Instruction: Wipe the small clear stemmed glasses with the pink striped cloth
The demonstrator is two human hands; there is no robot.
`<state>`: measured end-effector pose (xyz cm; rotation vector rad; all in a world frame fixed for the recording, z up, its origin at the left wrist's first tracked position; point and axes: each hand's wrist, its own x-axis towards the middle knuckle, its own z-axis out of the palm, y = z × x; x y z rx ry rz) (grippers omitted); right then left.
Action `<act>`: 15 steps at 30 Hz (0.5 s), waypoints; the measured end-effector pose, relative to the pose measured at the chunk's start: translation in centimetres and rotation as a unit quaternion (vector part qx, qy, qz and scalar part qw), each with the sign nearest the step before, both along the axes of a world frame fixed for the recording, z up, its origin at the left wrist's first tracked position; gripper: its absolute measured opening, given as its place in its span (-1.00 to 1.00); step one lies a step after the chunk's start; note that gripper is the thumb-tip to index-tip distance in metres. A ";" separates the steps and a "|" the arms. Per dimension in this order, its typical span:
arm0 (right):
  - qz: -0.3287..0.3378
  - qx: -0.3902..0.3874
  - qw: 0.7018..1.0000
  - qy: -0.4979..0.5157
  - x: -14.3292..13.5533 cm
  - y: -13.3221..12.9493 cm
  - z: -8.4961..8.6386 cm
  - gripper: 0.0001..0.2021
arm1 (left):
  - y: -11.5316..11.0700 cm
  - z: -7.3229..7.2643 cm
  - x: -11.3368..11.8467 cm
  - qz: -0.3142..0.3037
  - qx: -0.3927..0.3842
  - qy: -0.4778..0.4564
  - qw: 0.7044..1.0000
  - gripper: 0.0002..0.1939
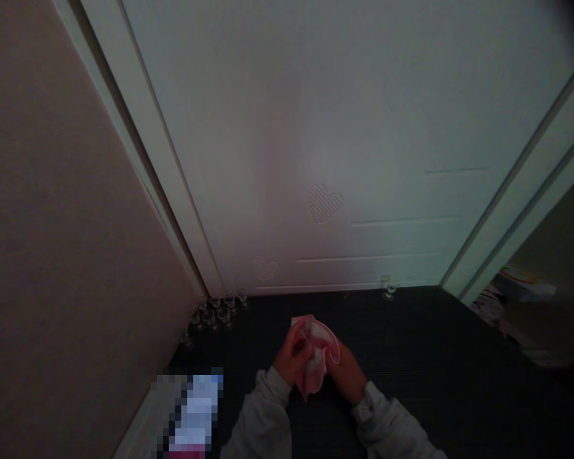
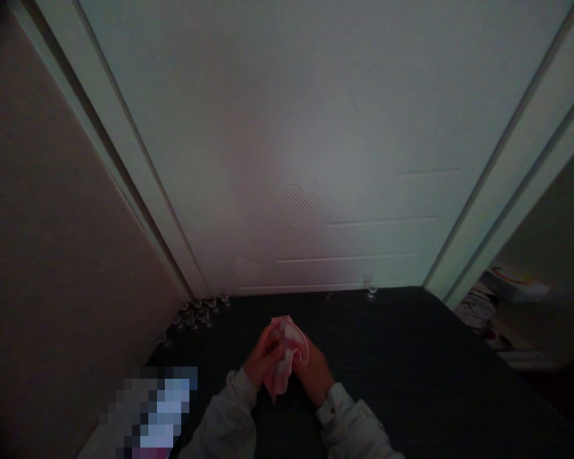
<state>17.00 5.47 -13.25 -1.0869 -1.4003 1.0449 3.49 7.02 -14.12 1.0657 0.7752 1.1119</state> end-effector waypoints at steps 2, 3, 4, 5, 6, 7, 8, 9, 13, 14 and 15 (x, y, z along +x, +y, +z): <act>0.026 0.016 1.000 -0.005 0.1 0.0 -0.1 -0.45 | 0.0 0.0 0.0 0.004 0.000 0.008 1.000 -0.38; 0.039 0.025 0.999 -0.007 0.1 0.0 -0.2 -0.45 | 0.1 0.0 -0.1 0.004 0.000 0.011 1.000 -0.38; 0.047 0.031 0.998 -0.006 0.1 0.0 -0.2 -0.45 | 0.1 0.1 -0.1 0.002 0.000 0.010 1.000 -0.38; 0.054 0.033 0.998 -0.003 0.1 0.0 -0.2 -0.44 | 0.1 0.1 -0.1 -0.002 -0.001 0.006 1.000 -0.38; 0.063 0.031 0.998 -0.001 0.2 0.0 -0.2 -0.44 | 0.2 0.1 -0.1 -0.006 -0.003 0.000 1.000 -0.37; 0.070 0.027 0.997 0.002 0.1 0.0 -0.2 -0.44 | 0.2 0.0 -0.2 -0.011 -0.004 -0.006 1.000 -0.37; 0.078 0.022 0.997 0.005 0.1 -0.1 -0.2 -0.44 | 0.3 0.0 -0.2 -0.014 -0.002 -0.012 1.000 -0.37; 0.084 0.016 0.996 0.007 0.1 -0.1 -0.2 -0.45 | 0.3 -0.2 -0.2 -0.015 0.000 -0.016 1.000 -0.37; 0.092 0.016 0.996 0.011 0.0 -0.3 -0.1 -0.51 | 0.5 -0.7 -0.3 -0.031 0.006 -0.017 0.999 -0.36; 0.092 0.019 0.995 0.013 0.0 -0.3 -0.1 -0.52 | 0.5 -0.8 -0.4 -0.036 0.004 -0.015 0.999 -0.35; 0.090 0.021 0.996 0.016 0.0 -0.3 -0.1 -0.52 | 0.5 -0.9 -0.4 -0.041 0.003 -0.014 0.999 -0.35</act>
